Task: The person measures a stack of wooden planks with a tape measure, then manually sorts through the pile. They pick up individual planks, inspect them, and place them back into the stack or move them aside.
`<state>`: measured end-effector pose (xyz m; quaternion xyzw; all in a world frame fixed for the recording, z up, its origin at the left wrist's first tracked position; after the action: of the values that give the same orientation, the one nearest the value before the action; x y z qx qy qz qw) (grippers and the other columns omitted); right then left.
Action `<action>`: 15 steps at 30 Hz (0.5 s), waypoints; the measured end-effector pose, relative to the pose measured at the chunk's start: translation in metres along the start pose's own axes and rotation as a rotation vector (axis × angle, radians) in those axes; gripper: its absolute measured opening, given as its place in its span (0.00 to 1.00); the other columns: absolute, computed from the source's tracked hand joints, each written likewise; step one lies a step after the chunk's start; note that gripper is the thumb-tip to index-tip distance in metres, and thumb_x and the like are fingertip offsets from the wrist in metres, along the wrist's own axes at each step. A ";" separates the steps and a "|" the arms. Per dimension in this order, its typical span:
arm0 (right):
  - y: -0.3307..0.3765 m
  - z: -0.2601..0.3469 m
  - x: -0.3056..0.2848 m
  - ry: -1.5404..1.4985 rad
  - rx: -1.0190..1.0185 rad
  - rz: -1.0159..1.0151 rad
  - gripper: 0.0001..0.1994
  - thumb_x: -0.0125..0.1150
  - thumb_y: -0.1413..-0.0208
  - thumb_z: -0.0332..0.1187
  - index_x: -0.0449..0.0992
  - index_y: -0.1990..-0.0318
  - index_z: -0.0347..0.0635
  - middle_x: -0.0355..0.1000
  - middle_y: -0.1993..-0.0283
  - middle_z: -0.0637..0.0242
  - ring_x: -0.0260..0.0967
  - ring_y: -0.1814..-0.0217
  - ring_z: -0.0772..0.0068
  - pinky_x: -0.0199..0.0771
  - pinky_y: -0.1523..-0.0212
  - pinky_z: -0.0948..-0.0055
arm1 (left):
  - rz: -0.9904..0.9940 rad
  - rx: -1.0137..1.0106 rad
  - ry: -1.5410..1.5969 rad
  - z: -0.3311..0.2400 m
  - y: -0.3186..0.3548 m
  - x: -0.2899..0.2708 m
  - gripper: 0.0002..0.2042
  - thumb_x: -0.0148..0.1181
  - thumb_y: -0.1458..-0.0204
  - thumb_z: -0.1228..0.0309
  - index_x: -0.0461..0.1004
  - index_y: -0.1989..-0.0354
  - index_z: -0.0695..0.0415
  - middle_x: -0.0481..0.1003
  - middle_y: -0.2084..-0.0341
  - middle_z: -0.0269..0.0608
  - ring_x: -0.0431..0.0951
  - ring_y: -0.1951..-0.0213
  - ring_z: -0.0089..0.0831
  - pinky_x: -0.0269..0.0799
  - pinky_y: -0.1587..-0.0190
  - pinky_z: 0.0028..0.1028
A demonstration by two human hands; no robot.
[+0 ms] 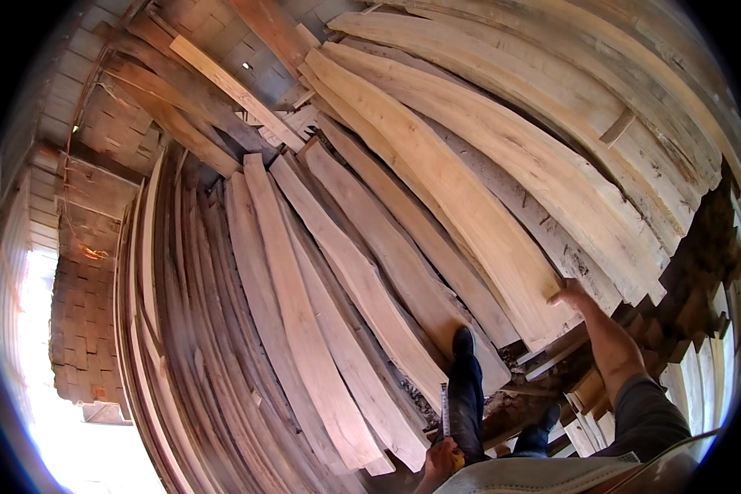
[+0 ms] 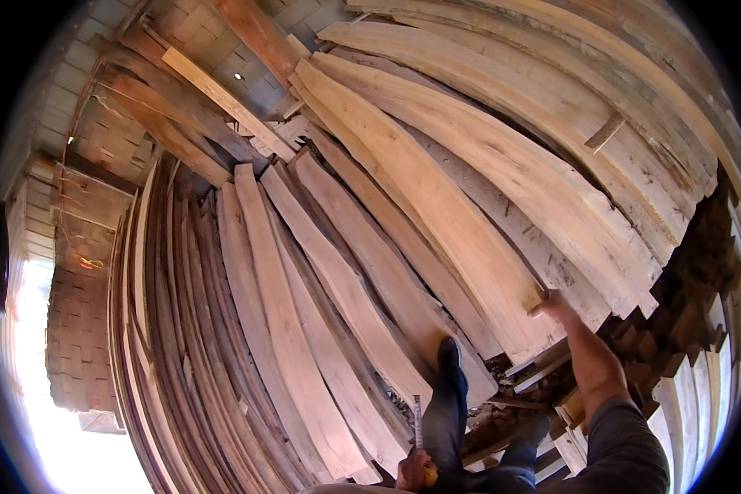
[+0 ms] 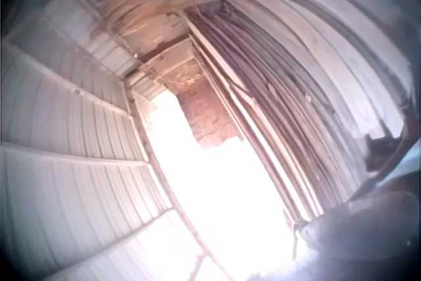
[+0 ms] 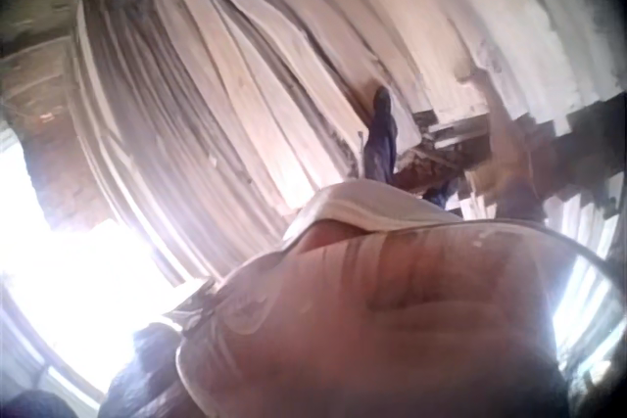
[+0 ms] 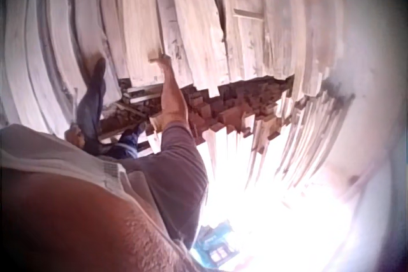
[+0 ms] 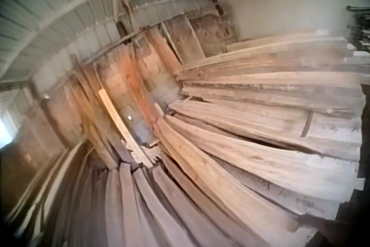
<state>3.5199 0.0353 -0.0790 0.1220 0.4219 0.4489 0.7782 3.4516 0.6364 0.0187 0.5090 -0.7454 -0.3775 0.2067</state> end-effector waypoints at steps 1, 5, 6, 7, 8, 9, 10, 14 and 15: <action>0.000 -0.012 0.005 -0.045 0.020 -0.051 0.28 0.79 0.80 0.40 0.78 0.67 0.33 0.75 0.70 0.54 0.73 0.64 0.60 0.69 0.63 0.62 | 0.006 -0.017 -0.048 -0.005 -0.004 0.002 0.21 0.51 0.39 0.55 0.76 0.66 0.66 0.77 0.77 0.41 0.76 0.74 0.25 0.70 0.69 0.24; 0.031 0.013 0.033 -0.115 0.041 0.011 0.29 0.80 0.79 0.41 0.77 0.66 0.34 0.76 0.66 0.56 0.73 0.62 0.59 0.71 0.60 0.64 | -0.019 -0.151 0.013 -0.036 0.025 0.012 0.23 0.52 0.40 0.54 0.76 0.66 0.66 0.77 0.77 0.41 0.76 0.75 0.25 0.70 0.70 0.25; 0.034 0.017 0.033 -0.080 0.028 0.013 0.29 0.80 0.79 0.42 0.76 0.66 0.35 0.76 0.65 0.56 0.73 0.61 0.59 0.71 0.60 0.64 | -0.022 -0.145 0.021 -0.037 0.025 0.014 0.22 0.52 0.40 0.54 0.76 0.66 0.66 0.77 0.77 0.41 0.76 0.75 0.25 0.70 0.70 0.25; 0.038 0.021 0.032 -0.044 0.016 0.015 0.30 0.80 0.79 0.42 0.76 0.66 0.35 0.75 0.65 0.56 0.73 0.61 0.59 0.71 0.60 0.63 | -0.025 -0.139 0.028 -0.039 0.026 0.016 0.22 0.52 0.40 0.54 0.76 0.66 0.66 0.77 0.77 0.41 0.76 0.75 0.25 0.70 0.70 0.25; 0.040 0.021 0.033 -0.033 0.024 0.052 0.30 0.80 0.79 0.44 0.75 0.65 0.36 0.75 0.64 0.56 0.72 0.61 0.60 0.71 0.60 0.63 | -0.013 -0.118 -0.016 -0.047 0.028 0.021 0.22 0.52 0.40 0.54 0.77 0.67 0.67 0.78 0.77 0.41 0.76 0.75 0.25 0.70 0.70 0.25; 0.044 0.023 0.032 0.026 0.057 0.084 0.30 0.80 0.78 0.44 0.75 0.64 0.37 0.75 0.63 0.55 0.72 0.60 0.59 0.71 0.59 0.64 | -0.009 -0.095 -0.059 -0.060 0.030 0.027 0.22 0.53 0.41 0.55 0.77 0.68 0.67 0.78 0.77 0.42 0.76 0.75 0.25 0.70 0.70 0.25; 0.051 0.025 0.025 0.010 0.066 0.058 0.31 0.80 0.78 0.44 0.75 0.63 0.36 0.75 0.61 0.55 0.72 0.57 0.59 0.72 0.57 0.63 | -0.002 -0.071 -0.103 -0.068 0.031 0.034 0.22 0.53 0.41 0.55 0.77 0.68 0.67 0.78 0.76 0.42 0.76 0.75 0.26 0.70 0.70 0.25; 0.093 0.064 0.000 0.026 0.055 0.067 0.36 0.79 0.77 0.43 0.74 0.56 0.33 0.75 0.55 0.49 0.72 0.50 0.54 0.72 0.52 0.61 | -0.071 0.118 -0.236 -0.035 0.025 0.027 0.21 0.53 0.41 0.57 0.78 0.70 0.67 0.78 0.76 0.42 0.77 0.73 0.27 0.71 0.67 0.26; 0.096 0.061 -0.026 0.086 -0.045 -0.095 0.36 0.78 0.76 0.42 0.74 0.55 0.33 0.75 0.55 0.49 0.72 0.51 0.53 0.73 0.52 0.61 | -0.032 0.132 -0.247 -0.043 0.023 0.035 0.21 0.53 0.41 0.57 0.78 0.70 0.67 0.78 0.76 0.42 0.77 0.72 0.27 0.71 0.66 0.26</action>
<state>3.5033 0.0806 0.0268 0.0650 0.4500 0.4256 0.7824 3.4537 0.5938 0.0615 0.4827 -0.7804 -0.3906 0.0733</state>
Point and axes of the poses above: each hand's wrist, its own y-axis away from the middle knuckle, its own x-axis out of the palm, z = x × y, the point moved 10 cm from there along -y, towards the middle knuckle
